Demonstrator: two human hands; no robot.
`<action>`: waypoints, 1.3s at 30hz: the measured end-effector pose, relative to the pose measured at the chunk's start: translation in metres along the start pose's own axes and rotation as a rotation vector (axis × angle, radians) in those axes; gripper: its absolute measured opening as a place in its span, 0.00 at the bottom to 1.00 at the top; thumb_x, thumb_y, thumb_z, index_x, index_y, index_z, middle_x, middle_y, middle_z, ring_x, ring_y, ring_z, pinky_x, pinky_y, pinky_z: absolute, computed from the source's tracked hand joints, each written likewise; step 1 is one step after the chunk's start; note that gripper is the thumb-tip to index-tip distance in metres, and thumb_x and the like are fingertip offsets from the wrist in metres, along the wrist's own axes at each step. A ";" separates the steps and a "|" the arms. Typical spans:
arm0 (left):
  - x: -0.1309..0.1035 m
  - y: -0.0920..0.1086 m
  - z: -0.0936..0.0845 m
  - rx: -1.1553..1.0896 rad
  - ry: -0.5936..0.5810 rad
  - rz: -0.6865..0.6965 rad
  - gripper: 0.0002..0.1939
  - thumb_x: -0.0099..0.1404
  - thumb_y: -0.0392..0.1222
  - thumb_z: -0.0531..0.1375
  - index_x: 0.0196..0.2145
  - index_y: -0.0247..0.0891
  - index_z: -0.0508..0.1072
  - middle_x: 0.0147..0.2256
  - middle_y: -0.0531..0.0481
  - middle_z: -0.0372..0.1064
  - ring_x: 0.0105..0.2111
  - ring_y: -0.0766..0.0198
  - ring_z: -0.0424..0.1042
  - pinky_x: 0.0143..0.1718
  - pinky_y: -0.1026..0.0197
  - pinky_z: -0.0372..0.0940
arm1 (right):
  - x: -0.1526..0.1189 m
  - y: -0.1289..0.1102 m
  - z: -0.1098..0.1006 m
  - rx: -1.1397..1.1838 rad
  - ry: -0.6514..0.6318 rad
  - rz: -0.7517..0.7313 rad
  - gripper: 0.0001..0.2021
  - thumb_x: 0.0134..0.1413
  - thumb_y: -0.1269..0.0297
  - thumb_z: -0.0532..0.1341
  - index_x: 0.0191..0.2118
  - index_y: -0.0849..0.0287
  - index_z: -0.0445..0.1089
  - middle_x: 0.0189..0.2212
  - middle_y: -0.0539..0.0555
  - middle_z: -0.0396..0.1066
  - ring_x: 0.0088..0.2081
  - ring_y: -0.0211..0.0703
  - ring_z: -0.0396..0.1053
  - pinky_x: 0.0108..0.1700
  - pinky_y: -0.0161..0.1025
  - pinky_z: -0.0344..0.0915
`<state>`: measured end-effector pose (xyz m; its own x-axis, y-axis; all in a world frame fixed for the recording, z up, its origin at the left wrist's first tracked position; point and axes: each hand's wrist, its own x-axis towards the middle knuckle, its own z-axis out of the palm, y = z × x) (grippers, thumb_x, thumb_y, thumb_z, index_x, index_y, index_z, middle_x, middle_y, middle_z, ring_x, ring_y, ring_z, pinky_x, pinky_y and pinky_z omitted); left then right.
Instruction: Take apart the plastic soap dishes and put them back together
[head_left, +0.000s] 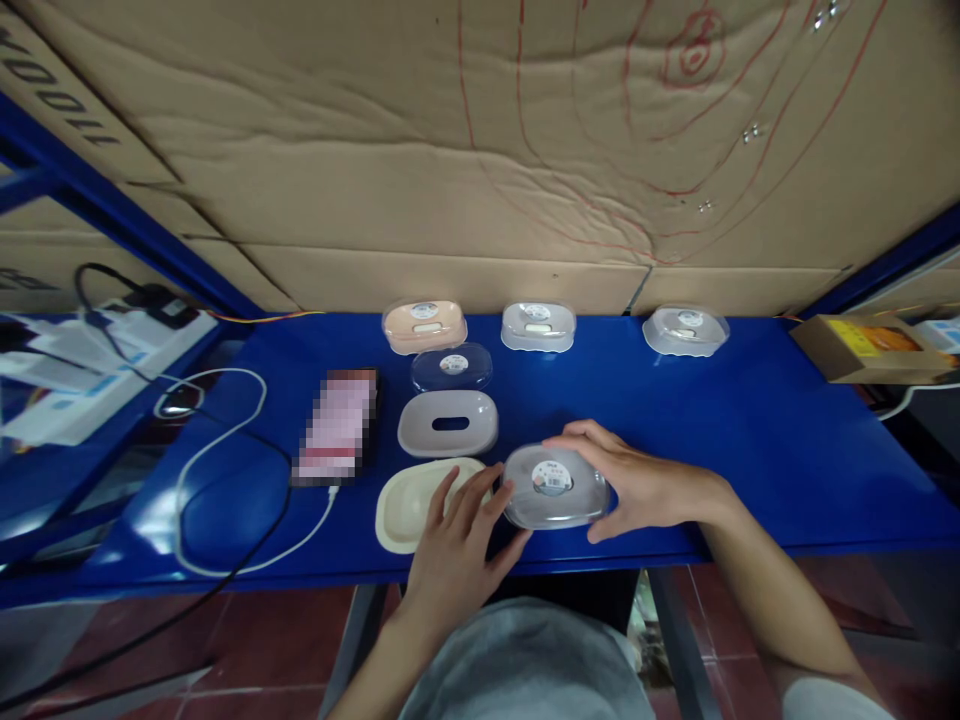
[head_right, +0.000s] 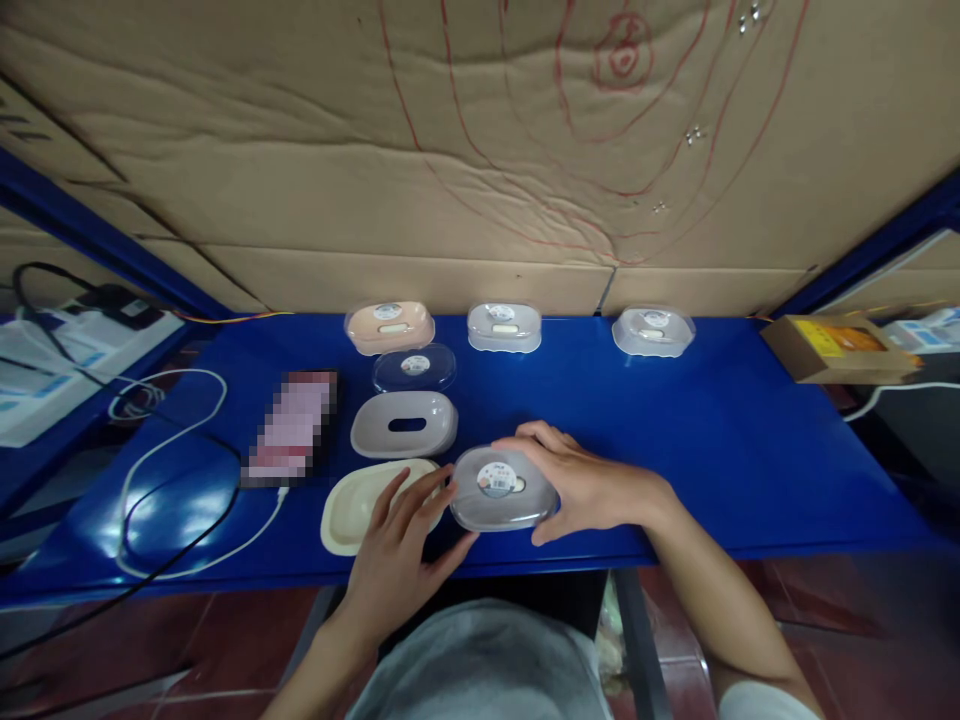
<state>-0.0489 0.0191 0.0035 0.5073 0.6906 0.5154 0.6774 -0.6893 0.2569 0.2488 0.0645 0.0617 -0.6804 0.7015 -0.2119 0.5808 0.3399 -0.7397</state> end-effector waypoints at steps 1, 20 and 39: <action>0.000 0.000 0.000 -0.001 -0.001 0.001 0.26 0.72 0.43 0.66 0.63 0.37 0.64 0.59 0.35 0.75 0.59 0.49 0.76 0.68 0.37 0.62 | 0.000 0.000 0.000 -0.002 -0.001 0.001 0.53 0.50 0.48 0.75 0.75 0.44 0.47 0.68 0.58 0.50 0.72 0.62 0.49 0.74 0.57 0.53; 0.000 -0.001 0.001 0.036 -0.035 -0.007 0.32 0.73 0.48 0.65 0.68 0.34 0.61 0.61 0.34 0.74 0.60 0.47 0.75 0.68 0.40 0.61 | 0.004 -0.007 0.006 0.031 0.029 0.017 0.58 0.51 0.50 0.76 0.78 0.41 0.40 0.73 0.58 0.44 0.74 0.61 0.50 0.74 0.55 0.53; 0.002 -0.001 -0.003 0.011 -0.066 -0.029 0.31 0.75 0.48 0.62 0.69 0.35 0.60 0.62 0.35 0.74 0.62 0.47 0.73 0.71 0.38 0.52 | 0.008 -0.008 0.003 -0.042 -0.015 -0.075 0.49 0.59 0.48 0.72 0.78 0.37 0.45 0.79 0.53 0.40 0.78 0.61 0.42 0.75 0.60 0.48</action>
<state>-0.0507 0.0205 0.0065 0.5212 0.7233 0.4530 0.6979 -0.6667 0.2614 0.2372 0.0653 0.0644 -0.7289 0.6640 -0.1664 0.5459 0.4172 -0.7265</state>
